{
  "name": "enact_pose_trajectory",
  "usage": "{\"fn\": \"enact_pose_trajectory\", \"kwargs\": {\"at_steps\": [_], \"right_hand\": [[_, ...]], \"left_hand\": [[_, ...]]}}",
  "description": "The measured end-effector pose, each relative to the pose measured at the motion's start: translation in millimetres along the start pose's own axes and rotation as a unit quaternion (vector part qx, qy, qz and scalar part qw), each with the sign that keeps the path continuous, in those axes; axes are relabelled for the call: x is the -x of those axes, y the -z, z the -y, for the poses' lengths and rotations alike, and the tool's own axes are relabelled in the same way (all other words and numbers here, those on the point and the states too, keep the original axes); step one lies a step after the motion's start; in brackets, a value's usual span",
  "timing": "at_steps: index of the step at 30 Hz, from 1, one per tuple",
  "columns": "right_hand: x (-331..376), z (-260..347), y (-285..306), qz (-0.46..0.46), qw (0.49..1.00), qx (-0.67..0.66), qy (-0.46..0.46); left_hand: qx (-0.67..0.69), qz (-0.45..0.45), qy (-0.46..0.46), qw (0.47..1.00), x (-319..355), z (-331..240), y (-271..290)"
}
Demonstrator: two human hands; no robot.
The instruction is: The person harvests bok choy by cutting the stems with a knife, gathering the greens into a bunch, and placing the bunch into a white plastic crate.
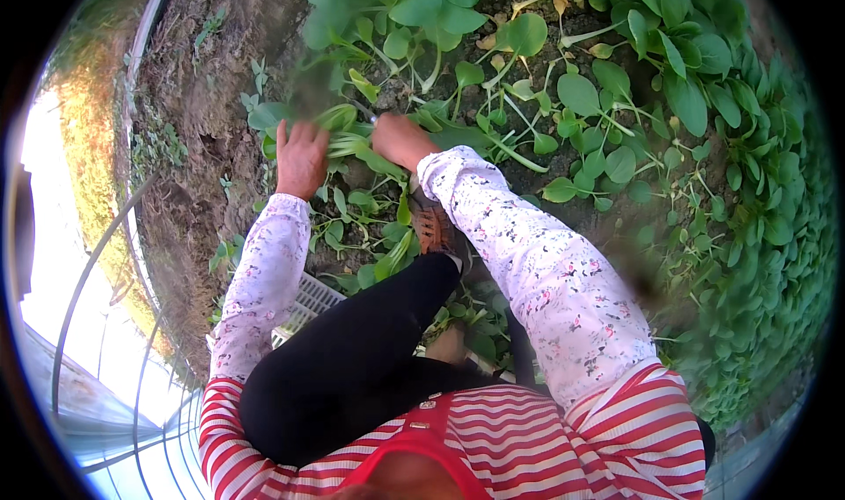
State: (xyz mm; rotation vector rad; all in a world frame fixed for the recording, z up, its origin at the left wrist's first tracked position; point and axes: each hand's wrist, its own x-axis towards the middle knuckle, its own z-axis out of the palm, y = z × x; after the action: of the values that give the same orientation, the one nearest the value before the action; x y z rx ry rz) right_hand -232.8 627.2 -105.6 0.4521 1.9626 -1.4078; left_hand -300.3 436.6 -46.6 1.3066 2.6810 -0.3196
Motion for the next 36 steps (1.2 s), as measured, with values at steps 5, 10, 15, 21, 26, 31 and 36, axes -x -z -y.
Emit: {"fn": "enact_pose_trajectory", "kwargs": {"at_steps": [5, 10, 15, 21, 26, 31, 36], "right_hand": [[3, 1, 0, -0.005, 0.998, 0.055, 0.021], [2, 3, 3, 0.006, 0.999, 0.052, -0.003], [13, -4, 1, 0.018, 0.999, 0.03, 0.001], [32, -8, 14, -0.094, 0.988, -0.068, 0.102], [65, 31, 54, -0.073, 0.909, -0.374, 0.17], [87, 51, 64, 0.092, 0.878, -0.421, 0.208], [108, 51, 56, 0.028, 0.853, -0.473, 0.22]], "left_hand": [[0.01, -0.029, 0.001, 1.0, 8, 3, -11], [0.044, -0.044, -0.003, 0.998, 7, 3, -12], [0.08, -0.063, 0.077, 0.992, 19, 22, -17], [0.353, -0.068, 0.288, 0.888, 33, 37, 38], [0.654, -0.038, 0.246, 0.714, 24, 17, 90], [0.773, 0.16, 0.135, 0.599, 5, -23, 122], [0.804, 0.164, 0.128, 0.557, -5, -49, 110]]}}
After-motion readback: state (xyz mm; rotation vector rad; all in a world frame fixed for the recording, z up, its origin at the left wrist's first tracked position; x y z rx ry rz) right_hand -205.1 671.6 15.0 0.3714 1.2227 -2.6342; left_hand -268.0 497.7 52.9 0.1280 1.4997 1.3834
